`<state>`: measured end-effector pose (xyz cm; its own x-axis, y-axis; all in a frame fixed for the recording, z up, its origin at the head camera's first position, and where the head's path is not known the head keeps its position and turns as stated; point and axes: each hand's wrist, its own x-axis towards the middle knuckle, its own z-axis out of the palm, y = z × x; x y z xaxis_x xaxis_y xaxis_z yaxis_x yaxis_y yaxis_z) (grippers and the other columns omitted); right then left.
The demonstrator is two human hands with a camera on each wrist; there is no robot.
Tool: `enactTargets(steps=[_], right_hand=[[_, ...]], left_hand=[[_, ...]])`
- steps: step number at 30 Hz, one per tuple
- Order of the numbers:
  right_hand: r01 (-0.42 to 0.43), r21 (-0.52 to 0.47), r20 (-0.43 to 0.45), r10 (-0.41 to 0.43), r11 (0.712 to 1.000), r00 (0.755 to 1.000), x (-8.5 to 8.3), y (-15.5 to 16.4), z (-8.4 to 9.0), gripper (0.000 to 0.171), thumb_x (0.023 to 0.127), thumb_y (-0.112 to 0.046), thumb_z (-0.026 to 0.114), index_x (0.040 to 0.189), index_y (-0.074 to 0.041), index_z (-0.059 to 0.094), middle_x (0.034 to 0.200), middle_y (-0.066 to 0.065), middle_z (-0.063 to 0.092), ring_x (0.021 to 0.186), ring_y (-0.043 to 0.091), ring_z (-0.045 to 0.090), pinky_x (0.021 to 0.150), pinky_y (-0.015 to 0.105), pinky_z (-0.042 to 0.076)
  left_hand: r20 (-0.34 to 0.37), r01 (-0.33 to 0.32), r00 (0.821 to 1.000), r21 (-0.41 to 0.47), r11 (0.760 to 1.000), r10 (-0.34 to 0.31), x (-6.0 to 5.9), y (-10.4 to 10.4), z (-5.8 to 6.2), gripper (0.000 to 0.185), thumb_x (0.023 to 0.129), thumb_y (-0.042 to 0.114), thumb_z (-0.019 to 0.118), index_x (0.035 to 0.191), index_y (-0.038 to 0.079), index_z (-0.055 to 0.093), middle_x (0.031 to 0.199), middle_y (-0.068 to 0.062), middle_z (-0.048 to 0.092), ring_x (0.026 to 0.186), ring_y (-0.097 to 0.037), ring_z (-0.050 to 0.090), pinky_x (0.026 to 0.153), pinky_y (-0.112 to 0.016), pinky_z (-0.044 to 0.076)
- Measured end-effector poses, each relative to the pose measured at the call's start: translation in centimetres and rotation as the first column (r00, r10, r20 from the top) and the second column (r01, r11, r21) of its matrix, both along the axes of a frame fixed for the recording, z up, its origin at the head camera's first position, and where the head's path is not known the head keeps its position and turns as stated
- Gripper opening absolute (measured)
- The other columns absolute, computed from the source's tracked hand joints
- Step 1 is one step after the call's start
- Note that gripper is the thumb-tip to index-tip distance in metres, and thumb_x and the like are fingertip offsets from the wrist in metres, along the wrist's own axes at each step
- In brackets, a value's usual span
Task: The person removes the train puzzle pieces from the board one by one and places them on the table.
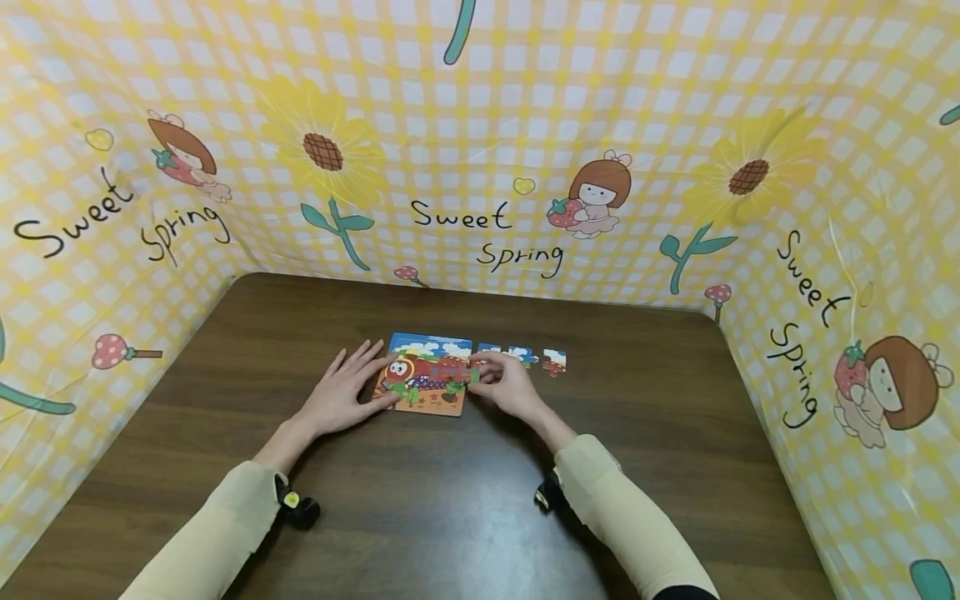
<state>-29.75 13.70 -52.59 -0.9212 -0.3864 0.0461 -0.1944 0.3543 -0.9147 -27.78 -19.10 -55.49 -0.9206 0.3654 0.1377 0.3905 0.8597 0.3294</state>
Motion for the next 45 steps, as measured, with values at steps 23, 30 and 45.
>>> enactTargets(steps=[23, 30, 45], right_hand=[[0.075, 0.105, -0.028, -0.072, 0.992, 0.997, 2.6, 9.0, 0.6, 0.047, 0.085, -0.008, 0.074, 0.129, -0.001, 0.061, 0.099, 0.023, 0.068, 0.083, 0.022, 0.065, 0.067, 0.021, 0.052], [0.085, 0.151, -0.064, -0.076, 0.985, 0.995, 2.7, 11.7, 0.3, 0.049, 0.084, -0.010, 0.076, 0.130, -0.004, 0.062, 0.096, 0.016, 0.069, 0.078, 0.009, 0.063, 0.067, 0.019, 0.052], [0.092, 0.259, -0.071, -0.076, 0.962, 0.995, 3.0, 12.9, 0.8, 0.051, 0.081, -0.006, 0.078, 0.130, -0.005, 0.062, 0.095, 0.013, 0.070, 0.079, 0.013, 0.062, 0.066, 0.021, 0.051]], left_hand=[[-0.005, 0.000, 1.000, 0.000, 1.000, 0.000, -0.3, -0.1, 0.0, 0.079, 0.085, 0.075, 0.050, 0.151, 0.035, 0.034, 0.165, -0.002, 0.021, 0.154, -0.027, 0.015, 0.123, -0.058, 0.006], [-0.001, 0.002, 1.000, 0.000, 1.000, -0.002, -0.1, 0.0, 0.1, 0.079, 0.085, 0.074, 0.051, 0.151, 0.035, 0.035, 0.165, -0.002, 0.021, 0.154, -0.027, 0.016, 0.123, -0.059, 0.006], [0.002, -0.006, 1.000, -0.006, 1.000, 0.006, 0.0, 0.0, 0.0, 0.079, 0.086, 0.075, 0.049, 0.152, 0.035, 0.034, 0.165, -0.001, 0.020, 0.154, -0.026, 0.015, 0.123, -0.058, 0.006]])
